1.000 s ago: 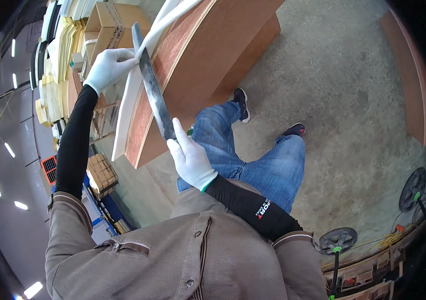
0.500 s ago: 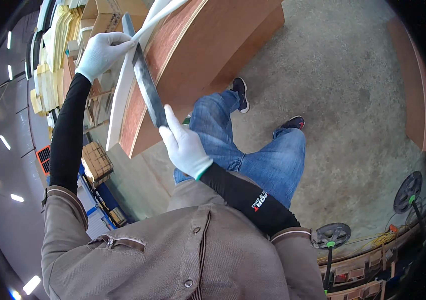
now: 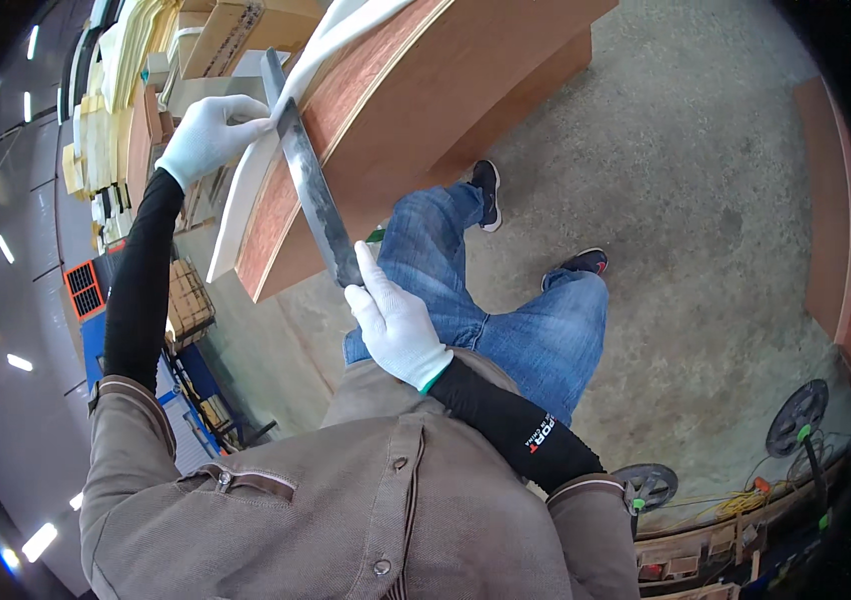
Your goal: The recorder is attaching foam padding to curved wooden furniture panels using a pneumatic stapler and trimming the excess foam with a large knife.
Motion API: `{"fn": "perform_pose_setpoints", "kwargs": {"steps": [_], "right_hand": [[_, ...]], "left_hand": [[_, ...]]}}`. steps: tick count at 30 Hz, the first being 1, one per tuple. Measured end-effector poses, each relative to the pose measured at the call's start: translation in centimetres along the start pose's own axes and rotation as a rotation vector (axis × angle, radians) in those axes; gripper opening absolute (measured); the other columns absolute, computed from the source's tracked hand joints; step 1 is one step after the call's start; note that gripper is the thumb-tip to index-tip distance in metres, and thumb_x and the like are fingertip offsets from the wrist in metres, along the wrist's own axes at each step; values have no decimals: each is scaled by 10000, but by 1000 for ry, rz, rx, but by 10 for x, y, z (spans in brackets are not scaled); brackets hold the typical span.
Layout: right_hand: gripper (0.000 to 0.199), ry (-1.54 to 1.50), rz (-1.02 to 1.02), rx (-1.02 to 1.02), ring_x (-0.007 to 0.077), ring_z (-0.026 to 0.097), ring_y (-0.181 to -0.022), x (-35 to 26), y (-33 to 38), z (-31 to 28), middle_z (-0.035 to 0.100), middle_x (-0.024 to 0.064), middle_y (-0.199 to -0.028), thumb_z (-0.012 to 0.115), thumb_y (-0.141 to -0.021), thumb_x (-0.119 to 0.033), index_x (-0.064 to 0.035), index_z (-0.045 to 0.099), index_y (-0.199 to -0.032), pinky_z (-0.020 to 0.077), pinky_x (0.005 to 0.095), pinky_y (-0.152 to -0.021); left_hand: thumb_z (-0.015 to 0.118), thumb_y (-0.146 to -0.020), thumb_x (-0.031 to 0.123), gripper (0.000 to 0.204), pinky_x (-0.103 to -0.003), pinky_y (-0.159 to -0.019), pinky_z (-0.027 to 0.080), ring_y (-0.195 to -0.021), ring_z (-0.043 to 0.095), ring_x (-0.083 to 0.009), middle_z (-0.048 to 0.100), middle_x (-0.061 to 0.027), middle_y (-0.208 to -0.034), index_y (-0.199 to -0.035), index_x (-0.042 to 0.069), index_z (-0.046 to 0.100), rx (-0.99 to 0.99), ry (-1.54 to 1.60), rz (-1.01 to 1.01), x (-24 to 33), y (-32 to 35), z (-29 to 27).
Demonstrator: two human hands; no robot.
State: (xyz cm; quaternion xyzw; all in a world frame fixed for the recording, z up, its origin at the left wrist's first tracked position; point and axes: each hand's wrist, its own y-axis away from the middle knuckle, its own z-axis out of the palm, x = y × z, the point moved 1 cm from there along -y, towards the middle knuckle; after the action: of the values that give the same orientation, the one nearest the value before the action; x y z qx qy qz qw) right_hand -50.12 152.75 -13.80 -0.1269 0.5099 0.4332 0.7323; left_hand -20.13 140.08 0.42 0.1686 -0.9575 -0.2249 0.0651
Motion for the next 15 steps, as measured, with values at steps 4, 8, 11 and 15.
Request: {"fn": "perform_pose_setpoints", "kwargs": {"steps": [4, 8, 11, 15], "right_hand": [[562, 14, -4, -15, 284, 656, -730, -9, -16, 5, 633, 162, -825, 556, -1025, -191, -20, 377, -1530, 513, 376, -692], [553, 3, -83, 36, 360, 677, -781, -5, -55, 18, 653, 255, -909, 569, -1017, -206, 19, 402, -1494, 519, 419, -712], [537, -15, -121, 54, 407, 689, -856, -13, -82, 25, 661, 305, -975, 577, -1014, -192, 39, 421, -1472, 522, 436, -738], [533, -32, -165, 95, 428, 687, -941, -8, -73, 35, 666, 324, -1040, 568, -1016, -194, 37, 421, -1473, 531, 435, -776]], "left_hand": [[719, -917, 282, 301, -294, -761, 534, -746, 652, -117, 734, -88, -821, -1014, -1, 754, 91, -23, 7, -11, -1, 0], [711, -924, 276, 298, -290, -728, 532, -726, 645, -104, 728, -79, -800, -1016, -5, 751, 114, -31, 45, -15, -2, 0], [712, -924, 276, 300, -288, -727, 531, -726, 645, -104, 728, -78, -801, -1021, -5, 750, 127, -31, 58, -17, -5, 1], [709, -924, 267, 295, -288, -733, 534, -728, 649, -112, 733, -91, -818, -1035, -3, 748, 139, -19, 40, -19, -4, 3]]}}
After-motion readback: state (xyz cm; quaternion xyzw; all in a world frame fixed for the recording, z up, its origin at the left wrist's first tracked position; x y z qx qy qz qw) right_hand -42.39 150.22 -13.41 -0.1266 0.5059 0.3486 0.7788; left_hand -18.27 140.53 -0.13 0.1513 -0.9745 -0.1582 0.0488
